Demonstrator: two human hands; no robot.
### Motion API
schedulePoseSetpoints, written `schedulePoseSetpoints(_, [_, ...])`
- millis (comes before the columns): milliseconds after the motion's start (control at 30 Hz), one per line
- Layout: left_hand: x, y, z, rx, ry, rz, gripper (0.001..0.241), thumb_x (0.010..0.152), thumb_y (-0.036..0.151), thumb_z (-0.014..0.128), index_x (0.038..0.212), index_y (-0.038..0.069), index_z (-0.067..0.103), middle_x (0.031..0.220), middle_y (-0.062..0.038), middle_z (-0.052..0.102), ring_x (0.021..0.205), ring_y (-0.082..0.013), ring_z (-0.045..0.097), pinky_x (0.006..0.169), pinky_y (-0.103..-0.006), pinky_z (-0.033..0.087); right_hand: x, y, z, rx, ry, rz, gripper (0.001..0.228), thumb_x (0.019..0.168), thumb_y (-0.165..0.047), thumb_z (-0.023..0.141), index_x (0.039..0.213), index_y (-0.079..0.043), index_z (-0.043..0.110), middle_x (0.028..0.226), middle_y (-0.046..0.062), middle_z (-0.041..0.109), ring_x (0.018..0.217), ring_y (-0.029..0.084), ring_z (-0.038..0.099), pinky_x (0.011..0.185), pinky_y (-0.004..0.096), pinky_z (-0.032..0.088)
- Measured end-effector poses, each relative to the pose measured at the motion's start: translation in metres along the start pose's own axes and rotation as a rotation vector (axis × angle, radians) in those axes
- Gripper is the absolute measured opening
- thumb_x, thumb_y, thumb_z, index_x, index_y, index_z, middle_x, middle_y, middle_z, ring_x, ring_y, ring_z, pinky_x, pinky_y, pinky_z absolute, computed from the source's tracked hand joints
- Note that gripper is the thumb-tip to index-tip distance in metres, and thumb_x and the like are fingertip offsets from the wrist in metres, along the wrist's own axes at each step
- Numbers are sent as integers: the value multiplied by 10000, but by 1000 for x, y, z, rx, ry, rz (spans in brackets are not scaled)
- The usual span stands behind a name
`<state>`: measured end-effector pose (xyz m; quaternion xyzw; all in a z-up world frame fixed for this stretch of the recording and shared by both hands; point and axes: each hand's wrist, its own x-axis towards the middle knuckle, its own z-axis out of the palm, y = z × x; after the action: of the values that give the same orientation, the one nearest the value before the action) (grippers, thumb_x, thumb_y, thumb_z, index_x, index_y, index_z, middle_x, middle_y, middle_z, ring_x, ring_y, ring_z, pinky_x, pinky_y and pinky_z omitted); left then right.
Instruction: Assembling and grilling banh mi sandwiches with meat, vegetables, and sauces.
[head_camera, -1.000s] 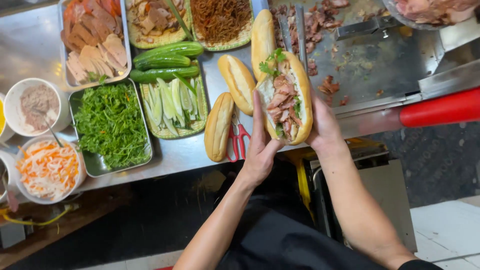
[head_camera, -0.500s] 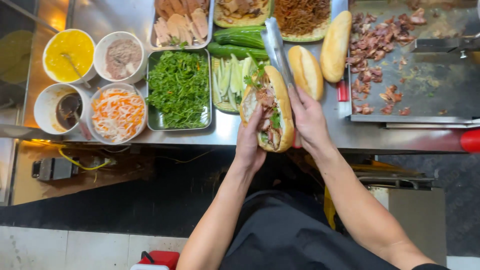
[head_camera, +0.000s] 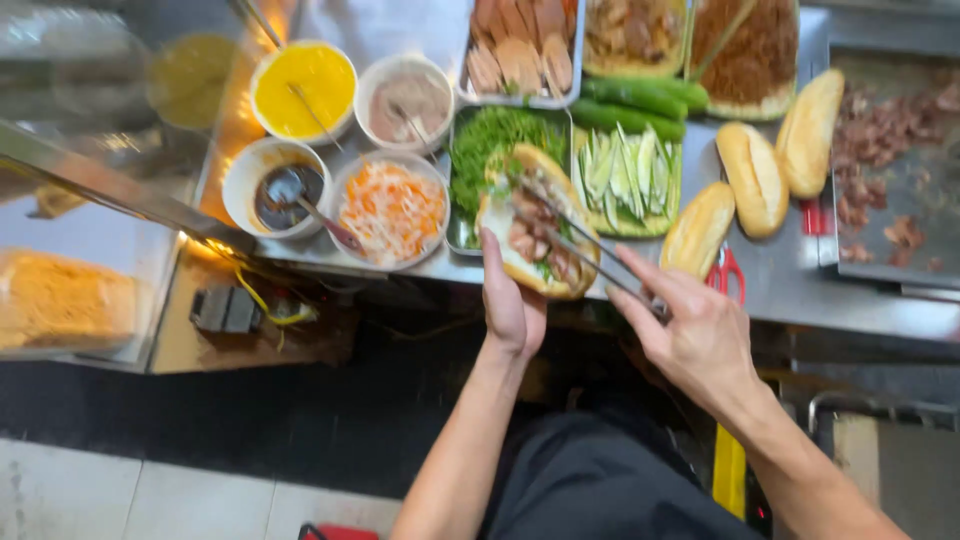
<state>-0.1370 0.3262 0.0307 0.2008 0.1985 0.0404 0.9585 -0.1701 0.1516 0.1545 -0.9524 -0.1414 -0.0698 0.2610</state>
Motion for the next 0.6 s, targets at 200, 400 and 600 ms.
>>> schedulePoseSetpoints(200, [-18, 92, 68, -88, -123, 26, 653, 1000, 472, 401, 1512, 70, 449, 1421, -123, 575, 1226, -235, 566, 1033, -379, 451, 73, -42, -31, 250, -80, 160, 489, 809, -232, 764, 1284, -139, 691, 854, 36, 778, 581, 161, 636, 528, 301, 498])
schedulePoseSetpoints(400, [-22, 142, 67, -119, -142, 99, 709, 842, 306, 621, 1496, 84, 464, 1381, -122, 589, 1203, -253, 574, 1036, -417, 459, 191, -68, -44, 282, -14, -144, 438, 917, -247, 696, 1307, -47, 689, 780, 84, 722, 447, 146, 489, 372, 287, 278])
schedulePoseSetpoints(600, [-17, 176, 33, -43, -234, 204, 843, 717, -118, 569, 1517, 76, 388, 1366, -170, 563, 1168, -293, 571, 1037, -440, 459, 358, -122, -25, 36, 61, -413, 372, 997, -253, 718, 1329, -85, 722, 754, 115, 741, 441, 165, 533, 351, 310, 375])
